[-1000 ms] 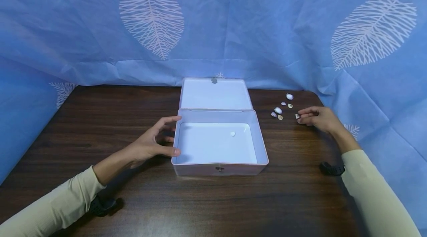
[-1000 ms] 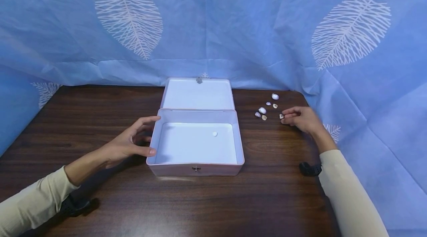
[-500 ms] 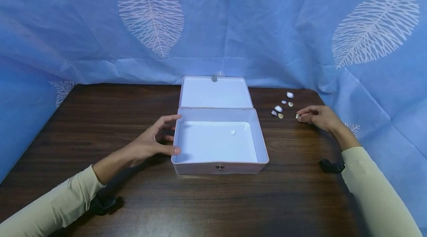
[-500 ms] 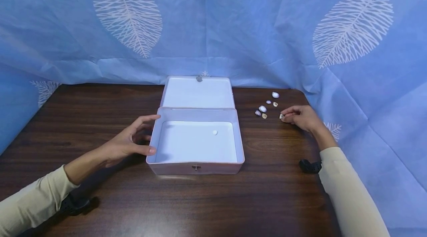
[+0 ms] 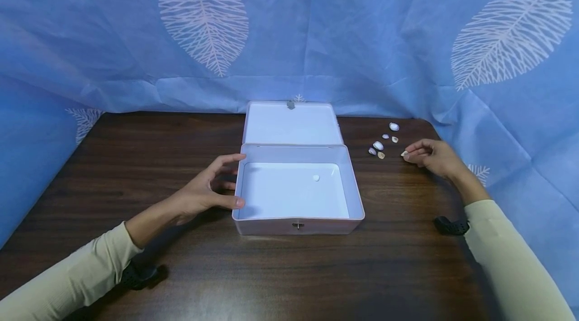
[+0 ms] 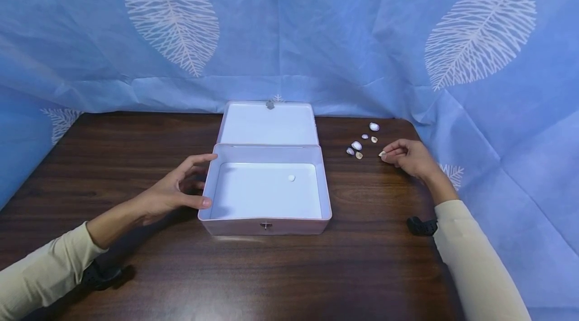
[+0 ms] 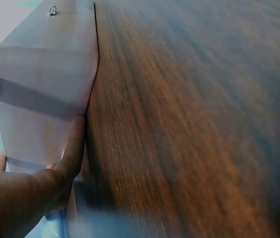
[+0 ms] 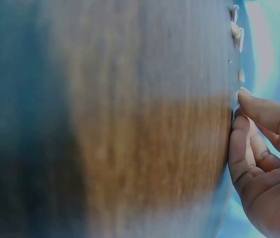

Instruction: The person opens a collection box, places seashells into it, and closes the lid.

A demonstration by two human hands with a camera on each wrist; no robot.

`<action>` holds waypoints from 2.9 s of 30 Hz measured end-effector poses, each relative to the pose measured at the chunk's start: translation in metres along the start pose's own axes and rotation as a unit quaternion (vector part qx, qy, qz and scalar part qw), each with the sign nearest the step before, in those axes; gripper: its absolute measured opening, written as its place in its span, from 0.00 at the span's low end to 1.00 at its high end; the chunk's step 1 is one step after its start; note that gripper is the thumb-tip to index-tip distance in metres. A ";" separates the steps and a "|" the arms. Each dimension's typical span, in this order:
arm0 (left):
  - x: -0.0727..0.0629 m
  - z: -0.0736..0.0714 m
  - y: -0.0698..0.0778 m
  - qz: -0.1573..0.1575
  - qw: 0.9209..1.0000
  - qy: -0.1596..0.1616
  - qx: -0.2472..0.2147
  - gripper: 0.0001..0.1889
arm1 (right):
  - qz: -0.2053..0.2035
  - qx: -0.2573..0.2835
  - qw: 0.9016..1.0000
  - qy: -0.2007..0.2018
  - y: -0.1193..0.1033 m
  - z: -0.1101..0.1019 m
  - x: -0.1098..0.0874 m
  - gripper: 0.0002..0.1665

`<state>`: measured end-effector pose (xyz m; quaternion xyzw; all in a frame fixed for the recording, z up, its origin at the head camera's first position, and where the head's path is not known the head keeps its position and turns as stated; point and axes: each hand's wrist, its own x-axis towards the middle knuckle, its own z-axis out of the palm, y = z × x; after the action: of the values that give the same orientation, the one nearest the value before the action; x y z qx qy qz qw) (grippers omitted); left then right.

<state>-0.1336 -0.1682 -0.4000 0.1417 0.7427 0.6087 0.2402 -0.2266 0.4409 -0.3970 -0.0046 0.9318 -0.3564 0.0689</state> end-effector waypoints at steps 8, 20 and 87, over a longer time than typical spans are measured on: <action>0.000 -0.001 0.000 0.005 1.000 0.000 0.003 0.56 | 0.011 0.012 1.000 0.008 -0.006 0.000 -0.003 0.25; 0.000 0.000 -0.001 0.002 1.000 0.000 0.002 0.56 | 0.005 0.057 0.998 0.026 -0.010 0.007 -0.009 0.27; -0.001 0.001 -0.003 0.003 1.000 -0.002 -0.009 0.56 | -0.142 0.094 0.985 0.035 -0.158 0.089 -0.067 0.17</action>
<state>-0.1321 -0.1686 -0.4027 0.1432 0.7363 0.6157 0.2414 -0.1548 0.2680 -0.3491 -0.1177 0.8857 -0.4488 -0.0145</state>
